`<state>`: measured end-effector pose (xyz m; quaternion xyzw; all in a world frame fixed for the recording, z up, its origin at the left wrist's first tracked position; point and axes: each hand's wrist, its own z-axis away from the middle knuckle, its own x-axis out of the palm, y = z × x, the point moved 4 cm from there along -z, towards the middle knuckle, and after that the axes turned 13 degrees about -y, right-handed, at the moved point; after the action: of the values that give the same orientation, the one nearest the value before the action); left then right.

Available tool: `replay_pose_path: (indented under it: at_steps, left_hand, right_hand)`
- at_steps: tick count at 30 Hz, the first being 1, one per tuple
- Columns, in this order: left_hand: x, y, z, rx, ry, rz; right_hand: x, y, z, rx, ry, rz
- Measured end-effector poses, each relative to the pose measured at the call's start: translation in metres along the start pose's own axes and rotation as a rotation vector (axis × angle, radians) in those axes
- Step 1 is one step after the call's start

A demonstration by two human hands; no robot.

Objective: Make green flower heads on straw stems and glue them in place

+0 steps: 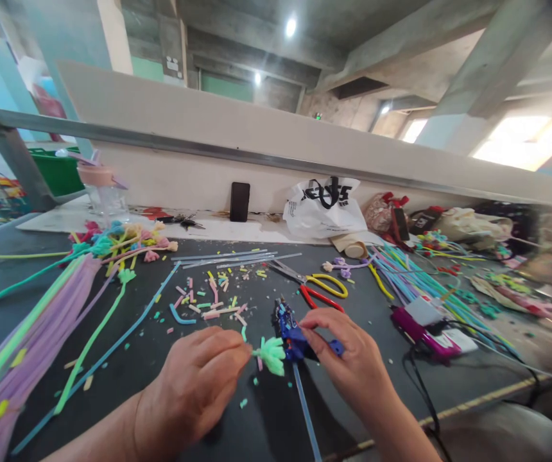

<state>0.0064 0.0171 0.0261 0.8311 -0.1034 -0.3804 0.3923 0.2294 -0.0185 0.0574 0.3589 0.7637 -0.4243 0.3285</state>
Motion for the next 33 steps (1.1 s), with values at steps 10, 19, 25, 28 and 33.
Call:
replay_pose_path:
  at_steps: [10, 19, 25, 28, 33]
  left_hand:
    - [0.039, -0.021, -0.012, -0.507, -0.034, 1.091]
    - [0.034, -0.017, -0.017, -0.443, -0.179, 1.568]
    - [0.038, -0.018, -0.013, -0.547, -0.234, 1.583]
    - [0.027, -0.025, -0.016, -0.583, -0.102, 1.411]
    - [0.0, -0.04, -0.024, -0.566, 0.106, 1.231]
  right_hand:
    - [0.004, -0.022, 0.005, -0.057, 0.089, -0.278]
    - [0.017, -0.02, 0.003, -0.027, 0.109, -0.287]
    - [0.023, -0.021, 0.003, -0.017, 0.113, -0.289]
    - [0.026, -0.013, 0.001, 0.02, 0.111, -0.237]
    - [0.051, 0.003, -0.009, 0.09, -0.129, -0.036]
